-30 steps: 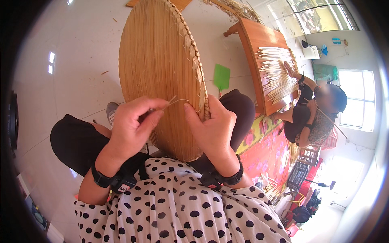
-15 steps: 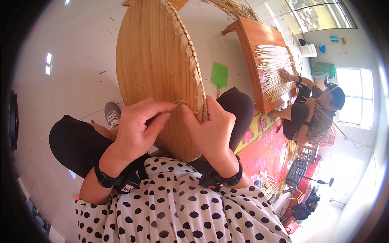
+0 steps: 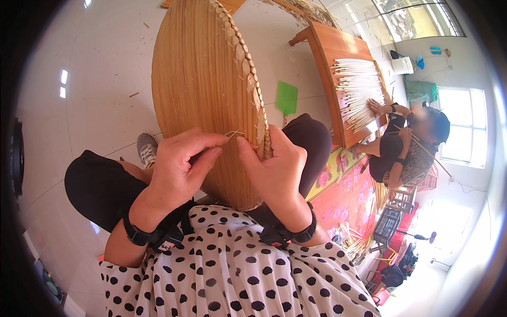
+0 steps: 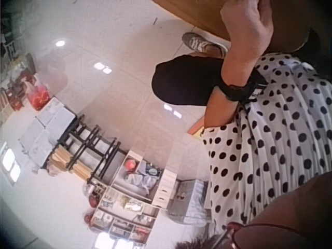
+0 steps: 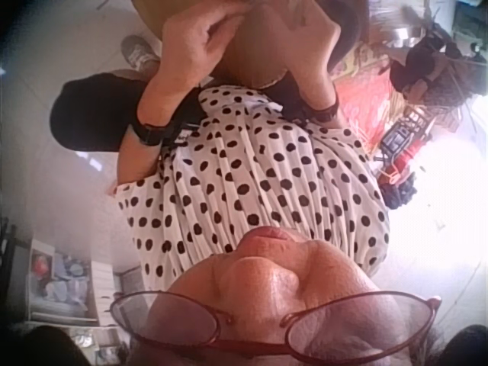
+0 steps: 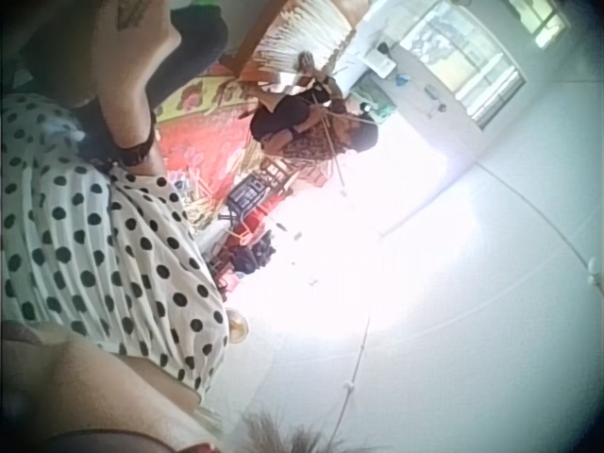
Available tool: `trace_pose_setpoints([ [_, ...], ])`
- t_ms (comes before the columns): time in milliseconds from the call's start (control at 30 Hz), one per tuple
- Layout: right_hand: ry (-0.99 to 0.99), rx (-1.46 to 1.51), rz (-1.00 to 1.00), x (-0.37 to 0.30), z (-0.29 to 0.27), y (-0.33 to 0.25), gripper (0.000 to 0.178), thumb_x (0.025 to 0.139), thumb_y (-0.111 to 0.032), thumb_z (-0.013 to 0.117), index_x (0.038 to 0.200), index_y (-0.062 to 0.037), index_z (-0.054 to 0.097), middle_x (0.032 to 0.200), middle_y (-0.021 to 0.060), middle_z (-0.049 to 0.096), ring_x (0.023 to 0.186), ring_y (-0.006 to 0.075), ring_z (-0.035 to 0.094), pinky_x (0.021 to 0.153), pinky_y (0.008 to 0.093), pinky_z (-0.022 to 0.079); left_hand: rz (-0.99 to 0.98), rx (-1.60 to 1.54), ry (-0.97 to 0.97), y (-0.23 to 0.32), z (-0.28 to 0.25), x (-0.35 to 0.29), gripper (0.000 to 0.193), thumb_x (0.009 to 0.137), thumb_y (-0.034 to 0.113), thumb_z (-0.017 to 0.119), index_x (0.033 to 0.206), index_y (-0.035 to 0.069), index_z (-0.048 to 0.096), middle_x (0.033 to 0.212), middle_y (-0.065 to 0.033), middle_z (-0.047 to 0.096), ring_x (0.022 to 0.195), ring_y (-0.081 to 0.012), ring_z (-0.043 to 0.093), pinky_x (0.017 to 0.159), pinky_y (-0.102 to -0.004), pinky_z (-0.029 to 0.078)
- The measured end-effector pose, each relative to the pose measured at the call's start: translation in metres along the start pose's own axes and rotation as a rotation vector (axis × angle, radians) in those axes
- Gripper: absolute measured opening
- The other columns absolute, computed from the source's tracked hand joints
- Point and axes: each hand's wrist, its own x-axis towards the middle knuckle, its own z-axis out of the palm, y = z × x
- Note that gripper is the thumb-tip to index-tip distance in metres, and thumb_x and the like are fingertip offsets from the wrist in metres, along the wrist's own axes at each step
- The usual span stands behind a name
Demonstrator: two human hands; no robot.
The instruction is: The person weaves a thread through the edges of a circular bamboo base using a needle, then uses pliers to cut the excess thread.
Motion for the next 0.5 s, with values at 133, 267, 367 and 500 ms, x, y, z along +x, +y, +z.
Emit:
trace_pose_setpoints([
  [133,-0.002,0.007,-0.004,-0.001,0.0,-0.002,0.023,0.08,-0.011,0.081,0.08,0.0018,0.062,0.056,0.0033,0.053,0.056,0.0005,0.042,0.048,0.0234,0.041,-0.026,0.029,-0.025,-0.003,0.002,-0.002,0.015,0.084,-0.003,0.068,0.098,0.001,0.07,0.081,-0.0135,0.066,0.067,-0.0307,0.066,0.058,-0.0352,0.051],
  [267,-0.013,-0.015,-0.005,-0.002,-0.001,0.002,0.024,0.08,-0.011,0.081,0.079,0.0017,0.061,0.056,0.0038,0.053,0.056,0.0006,0.042,0.048,0.0235,0.041,-0.027,0.096,-0.072,0.016,-0.01,0.007,0.014,0.083,-0.002,0.068,0.096,0.001,0.07,0.081,-0.0137,0.067,0.068,-0.0308,0.066,0.059,-0.0356,0.052],
  [367,-0.007,-0.016,-0.02,-0.001,0.0,-0.002,0.024,0.08,-0.011,0.081,0.079,0.0017,0.061,0.056,0.004,0.053,0.055,0.0009,0.042,0.048,0.0236,0.041,-0.014,0.064,-0.043,0.012,-0.009,0.006,0.013,0.083,-0.002,0.068,0.095,0.001,0.07,0.081,-0.0141,0.067,0.069,-0.0315,0.066,0.06,-0.0362,0.052],
  [500,0.0,-0.006,-0.023,-0.001,0.001,0.0,0.023,0.08,-0.011,0.081,0.079,0.0018,0.062,0.056,0.0042,0.054,0.055,0.0011,0.042,0.048,0.0236,0.041,0.019,0.037,-0.009,0.009,-0.006,0.004,0.012,0.082,-0.003,0.068,0.094,0.0,0.07,0.081,-0.0146,0.067,0.07,-0.0325,0.066,0.06,-0.037,0.052],
])
